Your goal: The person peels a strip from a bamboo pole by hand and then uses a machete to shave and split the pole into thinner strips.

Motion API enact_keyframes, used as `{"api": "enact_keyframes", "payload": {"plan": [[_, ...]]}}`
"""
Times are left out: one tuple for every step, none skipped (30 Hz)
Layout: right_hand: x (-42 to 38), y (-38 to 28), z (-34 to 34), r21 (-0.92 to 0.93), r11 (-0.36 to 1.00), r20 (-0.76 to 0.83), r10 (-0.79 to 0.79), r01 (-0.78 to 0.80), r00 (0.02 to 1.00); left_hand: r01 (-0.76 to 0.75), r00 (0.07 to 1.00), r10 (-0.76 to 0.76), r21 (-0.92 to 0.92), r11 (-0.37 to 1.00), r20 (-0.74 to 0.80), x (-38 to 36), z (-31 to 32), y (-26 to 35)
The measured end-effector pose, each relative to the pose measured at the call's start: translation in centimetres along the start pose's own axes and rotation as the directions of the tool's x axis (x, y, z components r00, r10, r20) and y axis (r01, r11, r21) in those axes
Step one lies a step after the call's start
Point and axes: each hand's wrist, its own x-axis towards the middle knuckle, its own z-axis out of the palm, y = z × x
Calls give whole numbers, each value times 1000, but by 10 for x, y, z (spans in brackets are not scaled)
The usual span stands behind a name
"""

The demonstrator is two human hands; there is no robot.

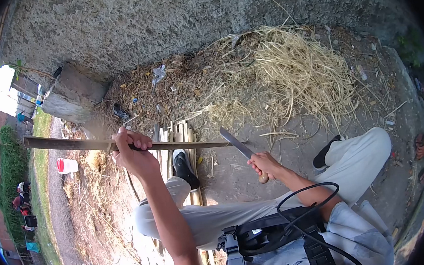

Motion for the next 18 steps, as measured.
{"api": "enact_keyframes", "payload": {"plan": [[-3, -5, 5, 24, 1000, 36, -4, 3, 999, -12, 1000, 12, 1, 1000, -15, 0, 2, -1], [-6, -9, 10, 48, 999, 73, -7, 4, 997, -24, 999, 24, 4, 1000, -30, 0, 6, -2], [-8, -10, 11, 72, 997, 109, -11, 3, 994, -35, 998, 35, 7, 999, -46, -1, 9, -3], [-3, -3, 8, 101, 995, 94, 16, -26, 995, -34, 999, 34, -2, 999, -42, -1, 9, -4], [6, 7, 4, 133, 990, 81, 41, -52, 996, -35, 999, 34, -9, 999, -35, -1, 10, -5], [10, 12, 2, 167, 983, 68, 65, -76, 996, -36, 999, 35, -17, 999, -25, 1, 10, -6], [14, 18, -1, 115, 989, 67, 84, -92, 994, -30, 999, 32, -47, 998, 26, 1, 10, -6], [17, 23, -4, 63, 992, 64, 103, -107, 993, -22, 997, 28, -78, 997, 78, -1, 7, -6], [18, 24, -5, 12, 992, 57, 121, -122, 991, -10, 991, 25, -110, 994, 130, -2, 6, -6], [9, 11, -3, 52, 992, 105, 105, -111, 989, -4, 985, 30, -152, 988, 172, 0, 5, -6], [-1, -4, -2, 90, 991, 154, 87, -102, 984, 3, 977, 39, -195, 981, 210, 2, 3, -7], [-11, -17, 1, 128, 987, 203, 69, -96, 977, 11, 968, 48, -234, 972, 246, 4, 0, -5], [-14, -23, 4, 139, 990, 146, 9, -29, 989, 46, 953, 38, -269, 962, 300, 6, -1, 2], [-17, -27, 6, 145, 989, 89, -51, 38, 995, 37, 922, 92, -322, 946, 377, 9, -6, 9], [-17, -29, 7, 149, 983, 32, -111, 106, 993, 33, 881, 149, -374, 927, 448, 13, -14, 16], [-15, -28, 6, 238, 954, -85, -167, 183, 982, 35, 830, 211, -425, 904, 516, 15, -19, 23], [-13, -25, 4, 318, 909, -208, -209, 269, 955, 22, 818, 256, -473, 881, 515, 17, -23, 30], [-11, -24, 2, 384, 850, -333, -237, 361, 913, 12, 803, 302, -521, 853, 513, 15, -25, 38]]}}
